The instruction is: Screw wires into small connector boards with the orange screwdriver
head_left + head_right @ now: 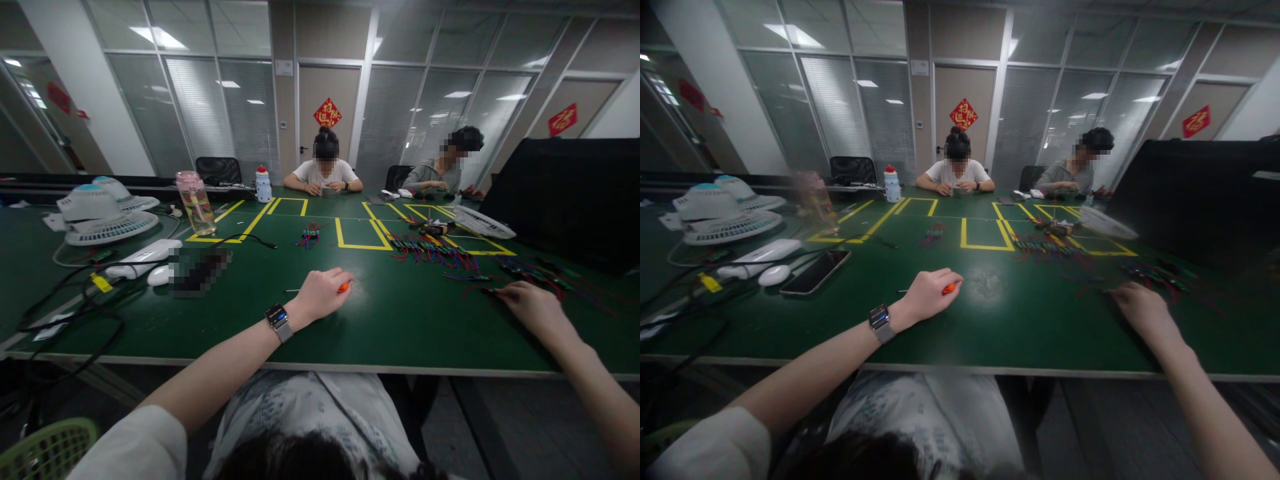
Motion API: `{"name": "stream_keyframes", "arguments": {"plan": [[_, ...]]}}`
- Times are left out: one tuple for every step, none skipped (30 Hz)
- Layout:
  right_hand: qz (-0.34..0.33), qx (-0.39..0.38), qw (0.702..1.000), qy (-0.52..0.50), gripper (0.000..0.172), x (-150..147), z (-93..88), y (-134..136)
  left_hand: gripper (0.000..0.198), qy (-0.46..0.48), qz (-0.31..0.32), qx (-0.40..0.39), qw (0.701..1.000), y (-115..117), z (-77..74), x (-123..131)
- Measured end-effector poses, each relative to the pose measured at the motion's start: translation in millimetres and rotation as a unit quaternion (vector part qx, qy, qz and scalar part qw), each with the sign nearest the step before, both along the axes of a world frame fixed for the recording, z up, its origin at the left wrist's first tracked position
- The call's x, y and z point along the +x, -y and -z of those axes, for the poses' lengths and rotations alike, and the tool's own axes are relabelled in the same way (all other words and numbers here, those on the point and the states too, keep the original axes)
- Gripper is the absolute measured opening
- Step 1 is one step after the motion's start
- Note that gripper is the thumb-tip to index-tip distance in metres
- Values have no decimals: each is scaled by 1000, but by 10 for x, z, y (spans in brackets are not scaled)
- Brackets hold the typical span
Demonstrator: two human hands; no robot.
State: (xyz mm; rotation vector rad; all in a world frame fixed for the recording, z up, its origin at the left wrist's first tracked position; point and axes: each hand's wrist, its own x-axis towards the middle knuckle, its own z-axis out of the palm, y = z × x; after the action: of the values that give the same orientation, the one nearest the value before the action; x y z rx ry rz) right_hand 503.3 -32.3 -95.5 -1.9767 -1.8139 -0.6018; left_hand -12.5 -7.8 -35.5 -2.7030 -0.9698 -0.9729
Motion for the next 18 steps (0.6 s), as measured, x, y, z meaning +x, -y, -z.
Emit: {"name": "stream_keyframes", "arguments": {"plan": [[-6, -1, 1000, 5, 36, -9, -9, -10, 19, -1, 1, 0, 1000, 0, 0, 0], [-12, 1, 1000, 12, 37, -18, -16, -20, 19, -1, 1, 0, 1000, 0, 2, 0], [-17, 5, 1000, 19, 38, -27, -20, -31, 19, -2, 2, 1, 1000, -1, 5, 0], [-21, 10, 999, 27, 38, -36, -21, -42, 19, -1, 2, 2, 1000, -2, 9, 0], [-26, 15, 999, 33, 38, -45, -21, -53, 19, -1, 2, 3, 1000, -4, 13, 0], [-31, 18, 999, 37, 38, -53, -20, -63, 18, -1, 1, 4, 1000, -5, 18, 1], [-36, 19, 998, 40, 38, -60, -17, -72, 18, -1, 1, 5, 1000, -6, 21, 1], [-41, 20, 998, 41, 38, -66, -15, -79, 18, -1, 0, 5, 1000, -7, 24, 2], [-44, 20, 998, 41, 38, -71, -14, -85, 18, -1, 0, 4, 1000, -6, 25, 3], [-47, 20, 998, 41, 38, -75, -12, -88, 18, -1, -1, 3, 1000, -5, 24, 4], [-47, 21, 998, 41, 38, -78, -11, -89, 18, -1, -1, 2, 1000, -3, 22, 5], [-46, 22, 998, 42, 38, -81, -9, -88, 19, -1, 0, 0, 1000, -1, 19, 5], [-45, 23, 998, 43, 38, -84, -6, -85, 19, -1, 0, -1, 1000, 1, 15, 6], [-44, 24, 998, 45, 39, -88, -3, -80, 19, -2, 0, -2, 1000, 3, 11, 6], [-45, 24, 998, 48, 39, -93, 1, -73, 19, -4, 0, -3, 1000, 5, 7, 6], [-46, 25, 997, 50, 39, -100, 5, -64, 19, -5, -1, -3, 1000, 6, 5, 6], [-48, 25, 997, 52, 39, -108, 11, -53, 19, -6, -2, -3, 1000, 7, 3, 6], [-51, 25, 997, 54, 38, -118, 16, -40, 19, -6, -4, -2, 1000, 8, 2, 6]]}}
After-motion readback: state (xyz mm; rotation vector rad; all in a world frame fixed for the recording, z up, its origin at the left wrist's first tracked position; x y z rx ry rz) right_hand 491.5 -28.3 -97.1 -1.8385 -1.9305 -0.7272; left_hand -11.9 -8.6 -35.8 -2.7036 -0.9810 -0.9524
